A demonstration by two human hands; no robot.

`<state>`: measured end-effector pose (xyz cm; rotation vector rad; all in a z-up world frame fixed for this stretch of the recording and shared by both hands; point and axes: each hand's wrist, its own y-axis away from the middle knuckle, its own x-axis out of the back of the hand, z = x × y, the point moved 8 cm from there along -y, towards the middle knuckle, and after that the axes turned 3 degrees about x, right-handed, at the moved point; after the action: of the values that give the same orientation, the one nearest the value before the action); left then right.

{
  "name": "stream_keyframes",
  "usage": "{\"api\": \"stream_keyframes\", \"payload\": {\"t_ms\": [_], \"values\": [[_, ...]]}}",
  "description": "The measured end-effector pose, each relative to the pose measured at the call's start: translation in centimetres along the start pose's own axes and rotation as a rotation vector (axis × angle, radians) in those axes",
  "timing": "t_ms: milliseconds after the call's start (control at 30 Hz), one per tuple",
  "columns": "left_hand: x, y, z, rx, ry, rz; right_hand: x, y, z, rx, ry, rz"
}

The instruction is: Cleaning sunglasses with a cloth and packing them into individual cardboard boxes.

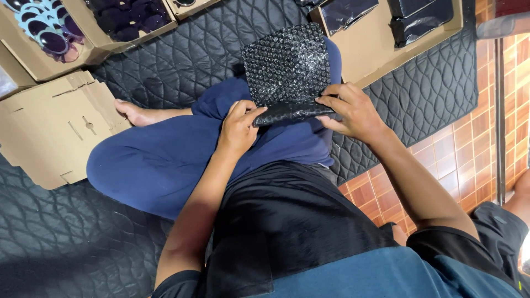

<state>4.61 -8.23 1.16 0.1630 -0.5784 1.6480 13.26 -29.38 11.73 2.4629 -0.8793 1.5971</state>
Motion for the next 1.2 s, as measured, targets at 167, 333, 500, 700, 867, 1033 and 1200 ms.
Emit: {"api": "stream_keyframes", "payload": {"t_ms": [167,333,500,700,867,1033,1200], "values": [[0.0,0.3,-0.6,0.295,0.124,0.014,-0.1,0.1,0.9,-0.08,-0.126,0.023],[-0.8,2.2,-3.0,0.638,0.184,0.003,-0.5,1.0,2.4,-0.24,-0.248,0.061],[-3.9,5.6,-6.1,1.108,0.424,-0.085,-0.2,0.8,2.7,-0.344,-0.22,0.11],[-4.7,6.7,-6.2,1.144,0.67,-0.002,-0.5,1.4,3.1,-0.48,-0.314,0.145],[-5.6,7.4,-7.0,1.142,0.886,0.125,-1.5,2.3,4.2,-0.514,-0.335,0.192],[-4.3,5.1,-4.3,1.026,1.007,0.156,-2.3,2.4,5.0,-0.507,-0.352,0.238],[-4.3,4.9,-4.0,0.904,0.956,0.19,-1.4,1.7,4.1,-0.438,-0.287,0.319]]}}
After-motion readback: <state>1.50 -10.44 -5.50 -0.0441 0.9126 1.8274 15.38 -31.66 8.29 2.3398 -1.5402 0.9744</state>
